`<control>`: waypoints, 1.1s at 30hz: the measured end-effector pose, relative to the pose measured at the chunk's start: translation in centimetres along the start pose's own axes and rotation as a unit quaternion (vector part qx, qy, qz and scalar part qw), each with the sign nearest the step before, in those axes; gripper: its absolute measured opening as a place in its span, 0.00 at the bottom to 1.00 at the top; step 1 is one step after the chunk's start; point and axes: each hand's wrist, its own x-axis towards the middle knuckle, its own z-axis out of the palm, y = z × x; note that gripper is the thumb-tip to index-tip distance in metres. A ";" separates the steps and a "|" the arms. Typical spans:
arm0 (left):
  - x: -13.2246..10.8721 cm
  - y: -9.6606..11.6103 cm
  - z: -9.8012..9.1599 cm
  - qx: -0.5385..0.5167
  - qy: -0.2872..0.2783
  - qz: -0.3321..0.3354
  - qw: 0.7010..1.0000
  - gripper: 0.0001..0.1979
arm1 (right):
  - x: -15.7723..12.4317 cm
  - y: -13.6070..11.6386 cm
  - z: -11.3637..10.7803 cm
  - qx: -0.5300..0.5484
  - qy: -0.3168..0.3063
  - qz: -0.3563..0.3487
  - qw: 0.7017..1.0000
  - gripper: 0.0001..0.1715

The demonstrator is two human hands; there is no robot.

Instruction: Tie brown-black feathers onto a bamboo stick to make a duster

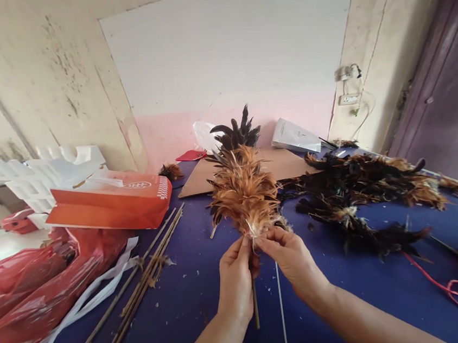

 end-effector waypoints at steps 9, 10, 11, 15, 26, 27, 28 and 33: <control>-0.5 -0.1 0.4 0.029 0.002 0.003 1.000 0.13 | -0.3 0.3 0.1 0.028 -0.018 0.041 0.999 0.12; -0.6 -0.1 0.4 0.034 -0.001 0.008 0.999 0.13 | -0.2 0.3 0.0 0.025 -0.010 0.039 0.999 0.12; -0.7 -0.1 0.4 0.040 -0.006 0.013 0.999 0.13 | -0.2 0.4 -0.1 0.021 -0.003 0.036 0.999 0.11; -0.8 -0.1 0.4 0.069 -0.033 0.036 0.996 0.14 | 0.1 0.5 -0.6 0.000 0.000 0.033 0.999 0.11; -0.4 0.3 0.0 0.198 -0.022 0.107 0.974 0.13 | 0.8 -0.4 -1.7 -0.172 -0.051 -0.005 0.984 0.11; -0.4 0.4 -0.1 0.204 -0.015 0.109 0.973 0.13 | 0.7 -0.6 -1.8 -0.222 -0.056 -0.013 0.973 0.11; -0.3 0.5 -0.1 0.210 -0.011 0.109 0.972 0.12 | 0.6 -0.9 -1.9 -0.264 -0.063 -0.026 0.962 0.11; -0.1 -0.1 -0.4 0.246 -0.027 0.155 0.956 0.08 | -0.3 -2.0 -1.9 -0.357 -0.084 -0.152 0.918 0.14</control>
